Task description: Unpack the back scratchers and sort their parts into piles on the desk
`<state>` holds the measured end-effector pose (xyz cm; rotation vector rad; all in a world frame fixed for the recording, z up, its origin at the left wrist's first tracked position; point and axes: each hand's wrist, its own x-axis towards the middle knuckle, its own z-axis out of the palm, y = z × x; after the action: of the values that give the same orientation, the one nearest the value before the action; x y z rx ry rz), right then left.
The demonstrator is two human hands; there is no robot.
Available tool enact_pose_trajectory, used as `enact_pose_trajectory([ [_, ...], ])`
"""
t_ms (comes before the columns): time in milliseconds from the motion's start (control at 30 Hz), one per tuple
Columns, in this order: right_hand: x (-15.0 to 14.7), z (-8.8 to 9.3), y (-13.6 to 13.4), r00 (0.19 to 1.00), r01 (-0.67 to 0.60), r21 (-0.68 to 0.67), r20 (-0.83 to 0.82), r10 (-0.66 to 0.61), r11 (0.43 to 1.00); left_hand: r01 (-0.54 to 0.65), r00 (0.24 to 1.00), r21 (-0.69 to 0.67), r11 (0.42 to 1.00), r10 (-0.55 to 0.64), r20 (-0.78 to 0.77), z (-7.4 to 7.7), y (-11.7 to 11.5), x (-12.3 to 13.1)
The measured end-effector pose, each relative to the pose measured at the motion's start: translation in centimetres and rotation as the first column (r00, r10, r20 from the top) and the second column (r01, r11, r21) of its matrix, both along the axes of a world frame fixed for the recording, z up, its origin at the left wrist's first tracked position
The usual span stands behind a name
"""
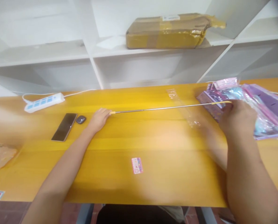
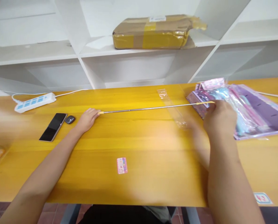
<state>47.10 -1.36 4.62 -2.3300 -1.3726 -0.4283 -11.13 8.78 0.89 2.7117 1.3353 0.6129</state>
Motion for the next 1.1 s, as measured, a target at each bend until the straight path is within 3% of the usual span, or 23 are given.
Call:
enact_pose_trajectory([
  [200,-1.4,-0.5,0.6,0.986,-0.165,-0.079,0.020,0.167,0.983,0.037,0.998,-0.007,0.999,-0.036,0.044,0.1,-0.2,-0.6],
  [300,-3.4,-0.5,0.7,0.956,-0.292,-0.046,-0.011,0.292,0.955,0.085,0.995,0.008,0.996,-0.086,0.049,0.2,-1.4,1.1],
  [400,-9.1,-1.2,-0.2,0.840,-0.543,-0.048,-0.031,0.542,0.839,0.158,0.986,0.043,0.986,-0.160,0.049,0.1,-4.7,5.0],
  [467,-13.7,-1.9,-1.1,0.764,-0.645,-0.051,-0.031,0.644,0.762,0.190,0.980,0.035,0.981,-0.191,0.052,-0.1,-7.2,7.6],
  [533,-17.3,-2.4,-2.0,0.697,-0.717,0.020,-0.011,0.717,0.697,0.176,0.981,0.029,0.984,-0.178,0.081,-0.3,-8.9,9.0],
  [600,-19.0,-2.8,-2.5,0.637,-0.770,0.060,0.007,0.771,0.636,0.168,0.982,0.023,0.985,-0.170,0.086,-0.5,-9.2,9.3],
  [733,-18.2,-3.5,-1.8,0.537,-0.844,-0.031,-0.041,0.843,0.536,0.172,0.985,-0.058,0.983,-0.170,0.024,-0.4,-7.6,8.3],
  [867,-17.3,-4.1,-0.7,0.468,-0.883,-0.137,-0.202,0.860,0.448,0.175,0.983,-0.155,0.972,-0.180,-0.021,-0.1,-6.9,8.1],
  [1100,-17.4,-4.0,-0.6,0.396,-0.910,-0.048,-0.397,0.828,0.412,0.144,0.986,-0.214,0.966,-0.159,-0.056,0.2,-7.2,8.3],
])
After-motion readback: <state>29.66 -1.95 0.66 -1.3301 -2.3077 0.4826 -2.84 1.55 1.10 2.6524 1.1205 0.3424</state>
